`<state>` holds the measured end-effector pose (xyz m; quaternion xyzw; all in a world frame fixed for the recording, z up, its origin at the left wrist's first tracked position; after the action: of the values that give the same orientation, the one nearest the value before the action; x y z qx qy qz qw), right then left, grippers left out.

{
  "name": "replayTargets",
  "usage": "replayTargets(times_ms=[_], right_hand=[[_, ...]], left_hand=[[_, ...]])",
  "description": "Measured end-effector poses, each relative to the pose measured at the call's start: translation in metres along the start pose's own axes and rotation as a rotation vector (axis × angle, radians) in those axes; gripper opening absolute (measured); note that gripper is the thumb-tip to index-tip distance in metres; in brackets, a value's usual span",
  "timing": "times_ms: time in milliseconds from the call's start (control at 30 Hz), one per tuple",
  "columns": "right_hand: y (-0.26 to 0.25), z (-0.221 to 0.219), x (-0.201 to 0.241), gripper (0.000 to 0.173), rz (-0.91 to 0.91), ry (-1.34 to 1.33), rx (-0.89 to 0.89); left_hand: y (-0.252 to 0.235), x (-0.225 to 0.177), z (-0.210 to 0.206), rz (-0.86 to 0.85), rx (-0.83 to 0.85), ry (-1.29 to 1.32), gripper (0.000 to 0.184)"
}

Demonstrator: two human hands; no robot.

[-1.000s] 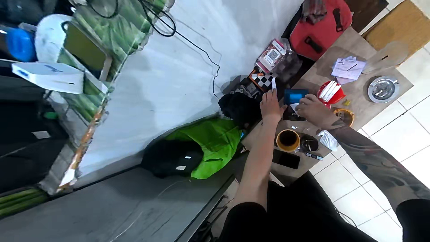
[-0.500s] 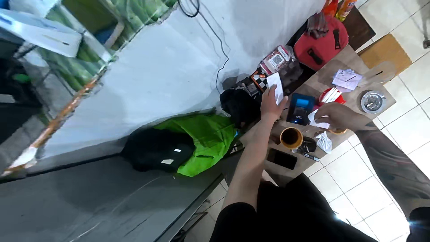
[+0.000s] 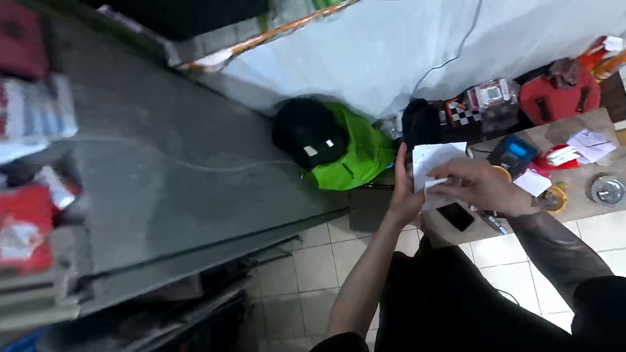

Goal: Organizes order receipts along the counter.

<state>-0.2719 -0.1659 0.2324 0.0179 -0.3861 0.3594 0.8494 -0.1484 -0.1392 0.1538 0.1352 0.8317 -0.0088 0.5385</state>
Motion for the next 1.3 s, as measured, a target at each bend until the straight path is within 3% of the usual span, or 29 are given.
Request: replayTargets(times_ms=[100,233,433,633,700,867,1000,1300], right_hand=[[-0.031,-0.029,0.058,0.028,0.081,0.162,-0.124],[-0.059,-0.104,0.140,0.034,0.093,0.079,-0.088],[-0.084,-0.253,0.261,0.037,0.167,-0.065,0.078],[-0.091,-0.370,0.378,0.055,0.264,-0.146,0.250],[-0.095,-0.403,0.409,0.056,0.270,-0.202,0.359],[-0.089,-0.495,0.489,0.041,0.257,-0.401,0.729],[-0.069,-0.563,0.559,0.043,0.348,-0.469,0.978],[-0.028,-0.714,0.682,0.039,0.609,-0.395,1.268]], left_hand=[[0.073,-0.014,0.053,-0.006,-0.119,0.055,0.083],[0.178,-0.039,0.124,-0.117,-0.268,0.148,0.046],[0.344,-0.070,0.219,-0.213,-0.464,0.081,0.051],[0.486,-0.088,0.291,-0.277,-0.670,0.038,0.048],[0.529,-0.097,0.309,-0.330,-0.755,0.028,0.048],[0.632,-0.104,0.347,-0.471,-0.991,0.006,0.048],[0.708,-0.095,0.370,-0.525,-1.212,0.004,0.052],[0.854,-0.069,0.416,-0.520,-1.724,-0.006,0.056]])
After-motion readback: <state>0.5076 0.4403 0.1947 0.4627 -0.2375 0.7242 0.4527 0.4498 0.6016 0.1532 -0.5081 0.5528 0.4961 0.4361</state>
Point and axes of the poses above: each hand's wrist, its own y-axis away from the middle knuckle, its own z-axis out of the back of the hand, x = y × z, the point moved 10 cm from there along -y, towards the middle knuckle, and after that the axes turned 11 degrees about y, right-handed, at the moved point
